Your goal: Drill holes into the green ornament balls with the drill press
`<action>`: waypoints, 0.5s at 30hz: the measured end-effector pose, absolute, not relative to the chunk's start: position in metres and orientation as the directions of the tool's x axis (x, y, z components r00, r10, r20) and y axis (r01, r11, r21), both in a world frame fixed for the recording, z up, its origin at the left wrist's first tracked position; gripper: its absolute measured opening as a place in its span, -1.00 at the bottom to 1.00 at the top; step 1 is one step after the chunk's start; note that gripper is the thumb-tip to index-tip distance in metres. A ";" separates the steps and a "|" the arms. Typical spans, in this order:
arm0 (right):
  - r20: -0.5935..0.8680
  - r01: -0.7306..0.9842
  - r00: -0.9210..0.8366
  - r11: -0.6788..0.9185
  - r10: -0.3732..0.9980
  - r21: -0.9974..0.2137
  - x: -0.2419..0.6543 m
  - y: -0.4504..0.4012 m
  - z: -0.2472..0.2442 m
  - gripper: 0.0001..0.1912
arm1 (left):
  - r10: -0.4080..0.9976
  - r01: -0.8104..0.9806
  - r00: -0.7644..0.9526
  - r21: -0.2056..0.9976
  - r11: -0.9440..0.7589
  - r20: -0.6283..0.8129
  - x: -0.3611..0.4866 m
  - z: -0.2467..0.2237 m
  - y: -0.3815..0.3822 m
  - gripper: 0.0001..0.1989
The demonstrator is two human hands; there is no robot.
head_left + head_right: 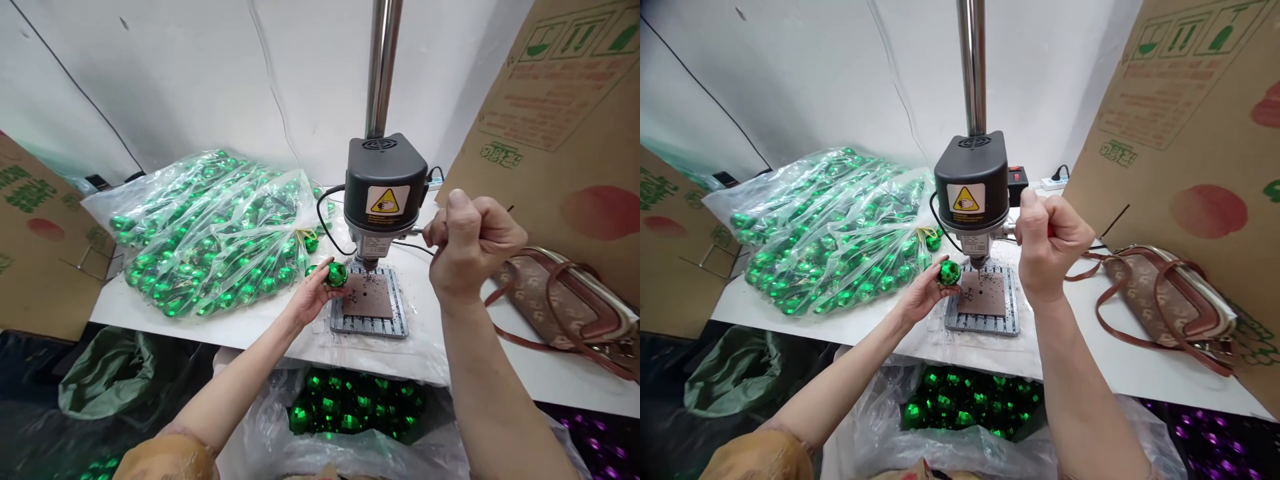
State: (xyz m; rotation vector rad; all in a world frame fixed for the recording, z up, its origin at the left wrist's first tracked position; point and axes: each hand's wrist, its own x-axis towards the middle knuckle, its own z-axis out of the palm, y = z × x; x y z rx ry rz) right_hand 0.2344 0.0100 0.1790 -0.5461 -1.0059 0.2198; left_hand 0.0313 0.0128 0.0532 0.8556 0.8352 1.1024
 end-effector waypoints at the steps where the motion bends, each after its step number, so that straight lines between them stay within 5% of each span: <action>1: 0.743 0.087 0.522 0.841 0.418 -0.534 0.235 0.010 0.179 -0.53 | 0.969 -0.365 0.216 0.911 0.191 -0.117 0.034 0.049 0.013 -0.43; 7: 0.750 0.136 0.502 0.817 0.431 -0.560 0.236 0.011 0.178 -0.50 | 0.992 -0.092 0.107 0.994 -0.061 0.070 0.050 0.018 0.021 -0.42; 15: 0.759 0.205 0.495 0.793 0.423 -0.574 0.236 0.012 0.175 -0.49 | 0.969 0.196 0.163 0.956 -0.217 0.186 0.058 0.004 0.034 -0.49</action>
